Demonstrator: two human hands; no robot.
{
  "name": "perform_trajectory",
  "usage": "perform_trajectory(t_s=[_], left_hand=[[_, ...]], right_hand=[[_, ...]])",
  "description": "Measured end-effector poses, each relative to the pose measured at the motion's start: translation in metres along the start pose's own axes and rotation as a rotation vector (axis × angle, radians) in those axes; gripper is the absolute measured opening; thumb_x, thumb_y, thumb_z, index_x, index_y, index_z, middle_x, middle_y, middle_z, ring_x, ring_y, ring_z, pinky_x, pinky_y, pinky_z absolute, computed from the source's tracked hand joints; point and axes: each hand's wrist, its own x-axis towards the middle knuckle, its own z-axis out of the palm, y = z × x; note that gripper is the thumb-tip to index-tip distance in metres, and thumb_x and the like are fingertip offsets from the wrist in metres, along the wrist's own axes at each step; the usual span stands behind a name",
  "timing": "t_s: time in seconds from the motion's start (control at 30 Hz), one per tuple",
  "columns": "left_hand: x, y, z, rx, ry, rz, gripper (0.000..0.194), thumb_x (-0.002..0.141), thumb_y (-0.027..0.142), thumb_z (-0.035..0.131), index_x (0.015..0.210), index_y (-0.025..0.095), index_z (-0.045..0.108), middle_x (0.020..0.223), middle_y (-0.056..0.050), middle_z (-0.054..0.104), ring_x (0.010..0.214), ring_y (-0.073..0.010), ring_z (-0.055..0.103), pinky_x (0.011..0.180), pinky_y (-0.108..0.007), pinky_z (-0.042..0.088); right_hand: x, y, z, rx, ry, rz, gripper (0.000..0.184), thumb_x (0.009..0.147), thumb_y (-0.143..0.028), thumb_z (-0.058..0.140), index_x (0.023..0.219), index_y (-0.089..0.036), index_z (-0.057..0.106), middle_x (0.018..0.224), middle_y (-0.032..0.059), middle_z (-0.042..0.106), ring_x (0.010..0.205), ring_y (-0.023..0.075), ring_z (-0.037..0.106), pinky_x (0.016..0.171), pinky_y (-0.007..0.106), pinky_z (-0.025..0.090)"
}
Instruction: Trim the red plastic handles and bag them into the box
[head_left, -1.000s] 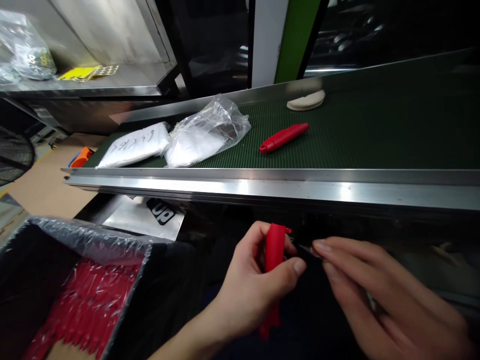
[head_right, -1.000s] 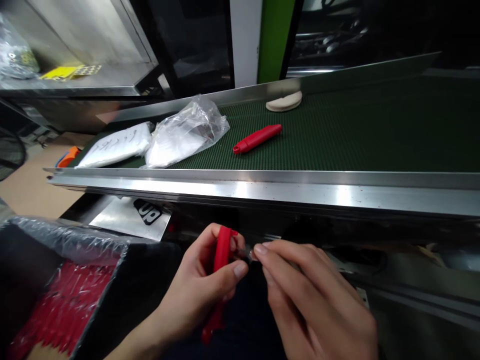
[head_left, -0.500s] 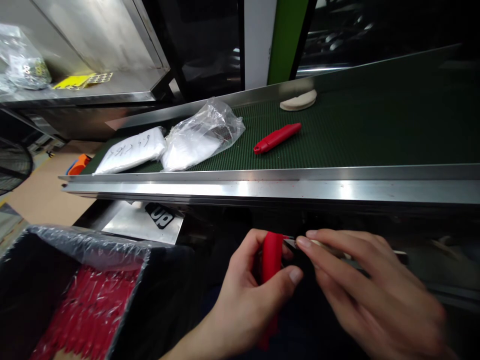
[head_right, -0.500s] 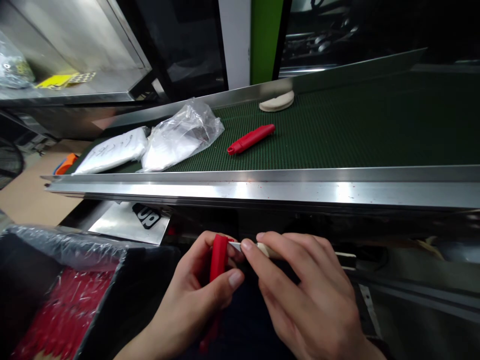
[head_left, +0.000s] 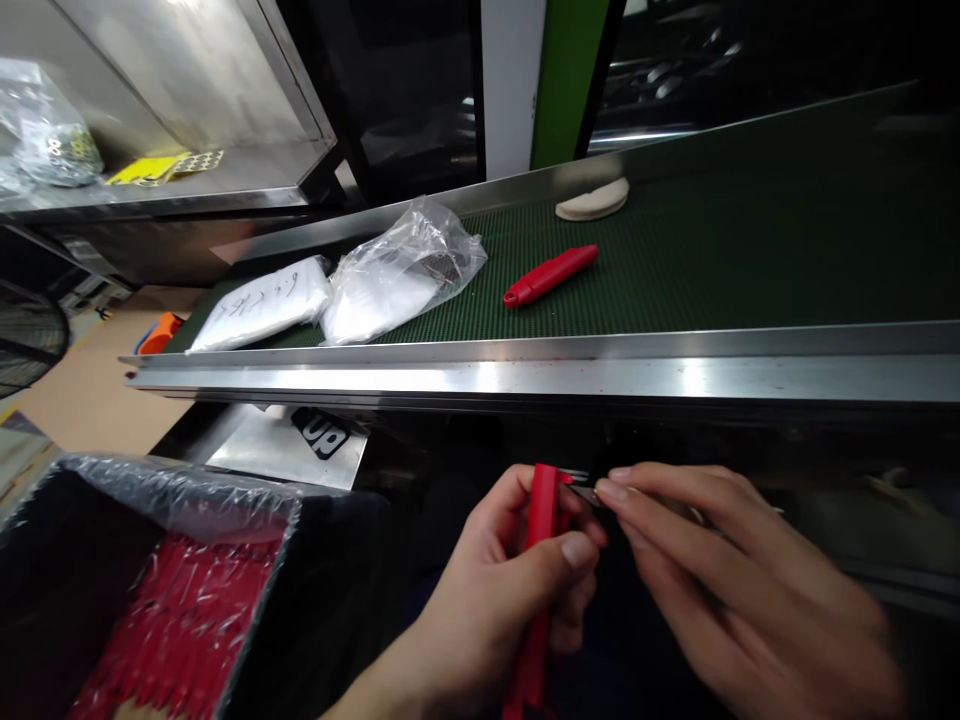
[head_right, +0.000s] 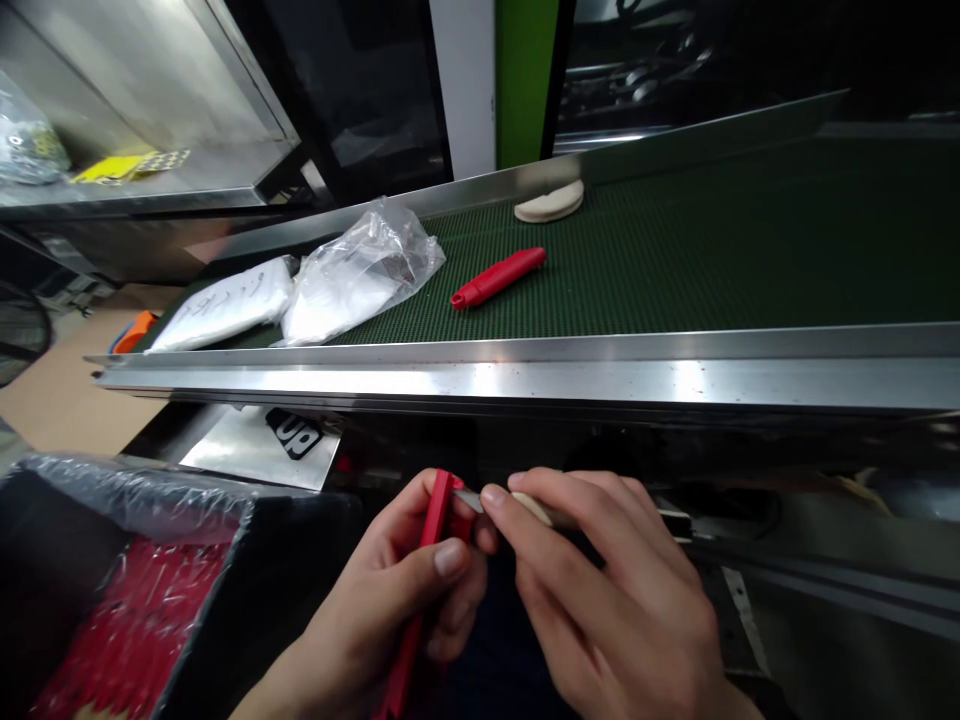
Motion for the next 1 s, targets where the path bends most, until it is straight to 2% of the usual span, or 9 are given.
perform_trajectory(t_s=[0.17, 0.33, 0.47, 0.53, 0.63, 0.73, 0.83, 1.0], left_hand=[[0.002, -0.005, -0.001, -0.036, -0.047, -0.023, 0.026, 0.083, 0.029, 0.070, 0.097, 0.016, 0.052, 0.075, 0.001, 0.056, 0.045, -0.0022, 0.046, 0.040, -0.011, 0.039], [0.002, -0.006, -0.003, -0.125, -0.098, -0.041, 0.028, 0.081, 0.027, 0.072, 0.098, 0.018, 0.052, 0.091, -0.004, 0.061, 0.049, -0.0028, 0.049, 0.036, -0.009, 0.036], [-0.004, -0.007, -0.005, -0.081, -0.157, -0.028, 0.025, 0.081, 0.028, 0.072, 0.096, 0.017, 0.054, 0.086, -0.004, 0.062, 0.046, -0.0021, 0.047, 0.036, -0.009, 0.036], [-0.007, -0.009, -0.005, -0.042, -0.235, -0.065, 0.029, 0.078, 0.029, 0.076, 0.093, 0.014, 0.056, 0.085, -0.006, 0.063, 0.051, -0.0028, 0.050, 0.043, -0.010, 0.041], [-0.009, -0.012, -0.005, -0.040, -0.316, -0.118, 0.034, 0.075, 0.029, 0.080, 0.092, 0.012, 0.056, 0.085, -0.008, 0.064, 0.058, -0.0043, 0.054, 0.051, -0.012, 0.044], [-0.005, -0.011, -0.004, -0.035, -0.191, -0.081, 0.032, 0.079, 0.031, 0.076, 0.096, 0.015, 0.054, 0.085, -0.005, 0.061, 0.048, -0.0026, 0.050, 0.040, -0.011, 0.040], [0.000, -0.006, -0.003, 0.012, -0.052, -0.065, 0.030, 0.082, 0.031, 0.073, 0.097, 0.018, 0.051, 0.073, 0.002, 0.056, 0.044, -0.0024, 0.047, 0.039, -0.011, 0.040], [0.000, -0.005, -0.001, 0.001, -0.058, -0.034, 0.028, 0.084, 0.033, 0.070, 0.098, 0.018, 0.050, 0.063, 0.004, 0.054, 0.038, -0.0022, 0.042, 0.037, -0.011, 0.038]], right_hand=[[0.000, 0.000, 0.001, -0.007, -0.004, -0.018, 0.038, 0.084, 0.003, 0.056, 0.117, -0.014, 0.066, 0.112, 0.0101, 0.062, 0.103, 0.0186, 0.060, 0.082, 0.033, 0.051], [-0.001, 0.000, 0.002, -0.009, 0.007, -0.025, 0.038, 0.084, 0.003, 0.057, 0.117, -0.014, 0.066, 0.113, 0.0099, 0.062, 0.104, 0.0188, 0.060, 0.082, 0.033, 0.051], [-0.003, 0.007, 0.003, -0.031, 0.025, -0.036, 0.042, 0.084, 0.003, 0.057, 0.120, -0.016, 0.064, 0.113, 0.0091, 0.062, 0.105, 0.0194, 0.060, 0.084, 0.035, 0.050], [-0.002, 0.013, 0.002, -0.073, 0.084, 0.026, 0.043, 0.084, 0.002, 0.058, 0.121, -0.019, 0.064, 0.114, 0.0068, 0.063, 0.102, 0.0178, 0.061, 0.087, 0.034, 0.050], [-0.002, 0.015, -0.002, -0.055, 0.145, 0.151, 0.037, 0.086, -0.002, 0.060, 0.117, -0.023, 0.066, 0.114, 0.0029, 0.064, 0.099, 0.0138, 0.062, 0.083, 0.027, 0.052], [-0.004, 0.011, -0.005, -0.023, 0.101, 0.115, 0.035, 0.087, -0.002, 0.059, 0.116, -0.020, 0.066, 0.114, 0.0041, 0.064, 0.100, 0.0137, 0.062, 0.082, 0.026, 0.051], [-0.008, 0.005, -0.005, -0.023, 0.063, 0.023, 0.041, 0.082, 0.003, 0.061, 0.118, -0.017, 0.065, 0.114, 0.0075, 0.062, 0.101, 0.0173, 0.061, 0.084, 0.032, 0.051], [-0.008, 0.004, 0.000, -0.058, 0.028, -0.022, 0.041, 0.081, 0.004, 0.061, 0.116, -0.016, 0.067, 0.110, 0.0091, 0.063, 0.101, 0.0202, 0.060, 0.082, 0.036, 0.050]])
